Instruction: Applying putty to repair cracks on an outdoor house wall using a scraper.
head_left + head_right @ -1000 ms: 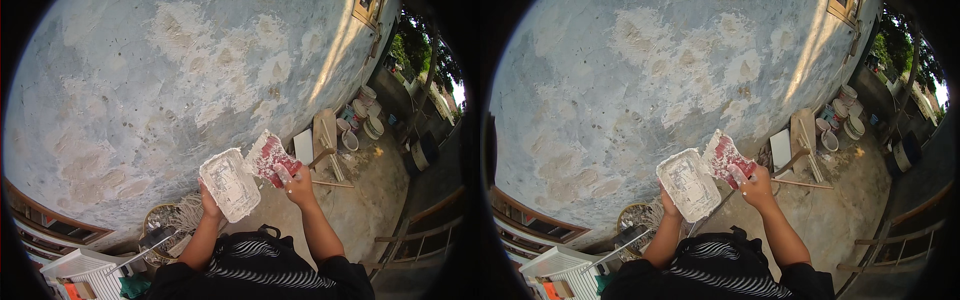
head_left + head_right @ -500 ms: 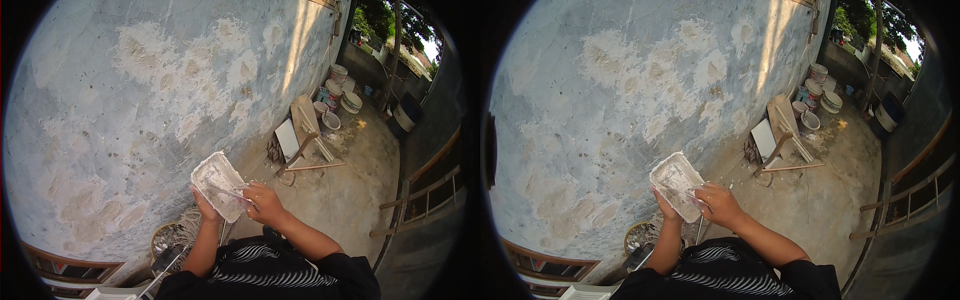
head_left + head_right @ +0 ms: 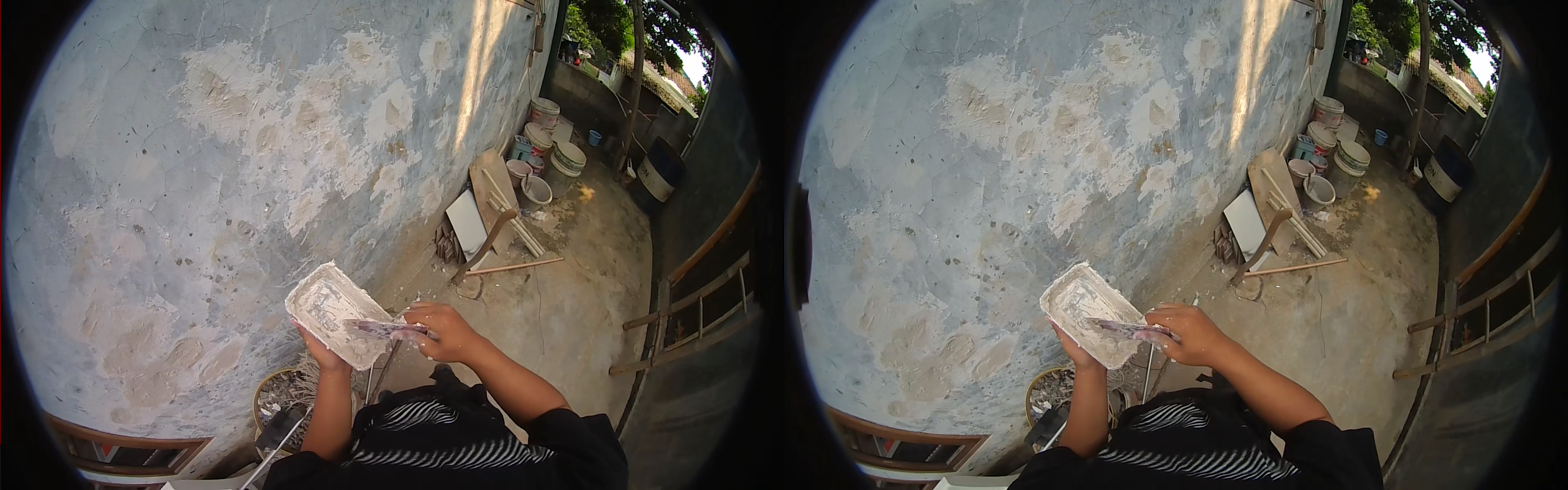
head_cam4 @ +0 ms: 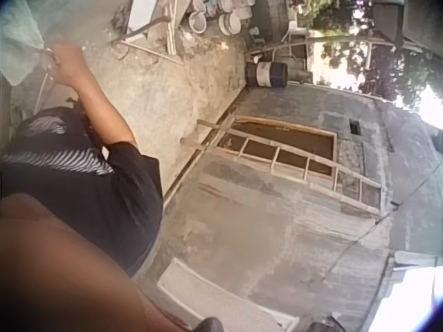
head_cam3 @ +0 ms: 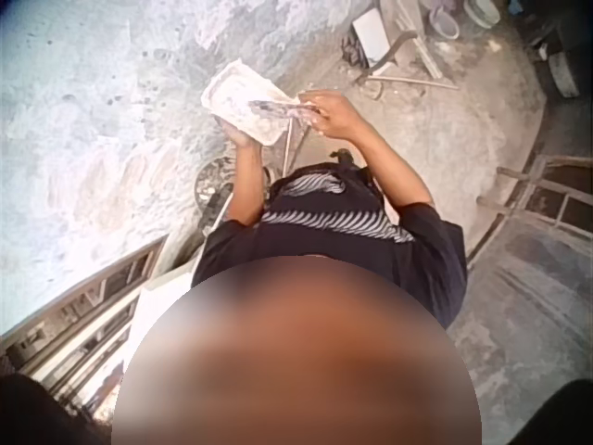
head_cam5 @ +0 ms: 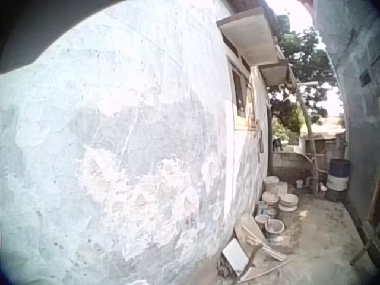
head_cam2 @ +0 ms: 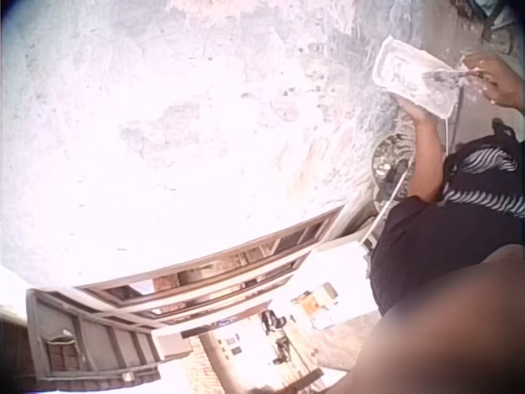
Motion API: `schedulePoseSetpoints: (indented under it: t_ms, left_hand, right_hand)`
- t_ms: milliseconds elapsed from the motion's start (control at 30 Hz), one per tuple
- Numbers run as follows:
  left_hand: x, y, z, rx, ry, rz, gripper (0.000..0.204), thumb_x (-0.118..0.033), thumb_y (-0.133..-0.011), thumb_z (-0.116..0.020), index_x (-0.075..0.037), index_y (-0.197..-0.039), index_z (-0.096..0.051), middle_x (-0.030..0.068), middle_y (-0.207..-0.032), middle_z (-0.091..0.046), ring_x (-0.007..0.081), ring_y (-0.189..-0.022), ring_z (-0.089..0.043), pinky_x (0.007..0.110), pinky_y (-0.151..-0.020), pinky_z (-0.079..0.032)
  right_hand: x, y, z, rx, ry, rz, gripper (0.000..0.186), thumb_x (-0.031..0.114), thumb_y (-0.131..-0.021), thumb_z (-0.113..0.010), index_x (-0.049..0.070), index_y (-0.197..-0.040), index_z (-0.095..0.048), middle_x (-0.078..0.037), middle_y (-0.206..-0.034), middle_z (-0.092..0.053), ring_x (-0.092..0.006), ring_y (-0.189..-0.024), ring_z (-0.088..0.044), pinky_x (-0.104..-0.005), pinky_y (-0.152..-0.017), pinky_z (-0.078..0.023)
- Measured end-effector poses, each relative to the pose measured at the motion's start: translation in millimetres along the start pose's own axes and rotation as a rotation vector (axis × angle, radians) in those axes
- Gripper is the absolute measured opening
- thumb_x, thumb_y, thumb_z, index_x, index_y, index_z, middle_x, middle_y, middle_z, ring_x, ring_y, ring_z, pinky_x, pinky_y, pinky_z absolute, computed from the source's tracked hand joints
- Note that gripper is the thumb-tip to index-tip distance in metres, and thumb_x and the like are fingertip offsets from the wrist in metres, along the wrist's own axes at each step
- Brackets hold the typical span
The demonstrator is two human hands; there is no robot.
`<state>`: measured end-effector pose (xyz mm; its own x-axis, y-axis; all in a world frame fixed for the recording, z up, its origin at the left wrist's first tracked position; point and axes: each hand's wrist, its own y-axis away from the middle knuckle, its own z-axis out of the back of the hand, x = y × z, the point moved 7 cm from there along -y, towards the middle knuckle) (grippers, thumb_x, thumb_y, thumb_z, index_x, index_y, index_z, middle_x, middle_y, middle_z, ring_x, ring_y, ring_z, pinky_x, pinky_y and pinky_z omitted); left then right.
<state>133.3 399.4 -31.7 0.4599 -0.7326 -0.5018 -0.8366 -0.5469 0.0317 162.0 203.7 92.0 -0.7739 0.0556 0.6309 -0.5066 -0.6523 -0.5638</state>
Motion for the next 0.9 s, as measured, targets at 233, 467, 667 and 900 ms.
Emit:
schedulePoseSetpoints:
  t_ms: [233,467,667,900]
  left_hand:
    - [22,8,2,-0.005,-0.031,-0.049,0.067,-0.059,-0.091,-0.026,-0.01,-0.136,-0.033,0.0101,-0.133,-0.043,0.0285,-0.119,-0.044,0.042,-0.101,-0.035]
    - [79,11,-20,-0.069,-0.107,-0.061,0.071,-0.061,-0.09,-0.024,-0.008,-0.136,-0.033,0.0103,-0.134,-0.042,0.0282,-0.119,-0.043,0.041,-0.101,-0.034]
    - [134,14,-63,0.023,-0.031,-0.131,0.07,-0.061,-0.091,-0.023,-0.009,-0.138,-0.03,0.0099,-0.136,-0.04,0.0277,-0.121,-0.041,0.041,-0.103,-0.033]
    - [207,12,-113,0.321,-0.147,-0.224,0.073,-0.063,-0.089,-0.027,-0.01,-0.138,-0.028,0.0094,-0.139,-0.035,0.0281,-0.125,-0.038,0.043,-0.105,-0.03]
  right_hand:
    - [0,4,-15,0.197,0.113,-0.158,0.016,0.008,-0.075,-0.061,0.0,-0.089,-0.06,-0.019,-0.082,-0.061,-0.0357,-0.072,-0.06,-0.0376,-0.064,-0.049]
    - [-24,17,11,0.14,-0.102,-0.093,0.022,0.01,-0.079,-0.06,-0.002,-0.097,-0.06,-0.019,-0.076,-0.061,-0.032,-0.066,-0.061,-0.0372,-0.061,-0.048]
    - [-88,28,113,-0.181,-0.446,-0.453,0.01,0.007,-0.081,-0.058,-0.003,-0.08,-0.058,-0.013,-0.063,-0.057,-0.0219,-0.053,-0.053,-0.0334,-0.052,-0.043]
    - [-108,58,156,-0.007,-0.103,-0.087,0.012,0.007,-0.08,-0.057,-0.002,-0.086,-0.06,-0.018,-0.075,-0.059,-0.0349,-0.063,-0.056,-0.0335,-0.057,-0.046]
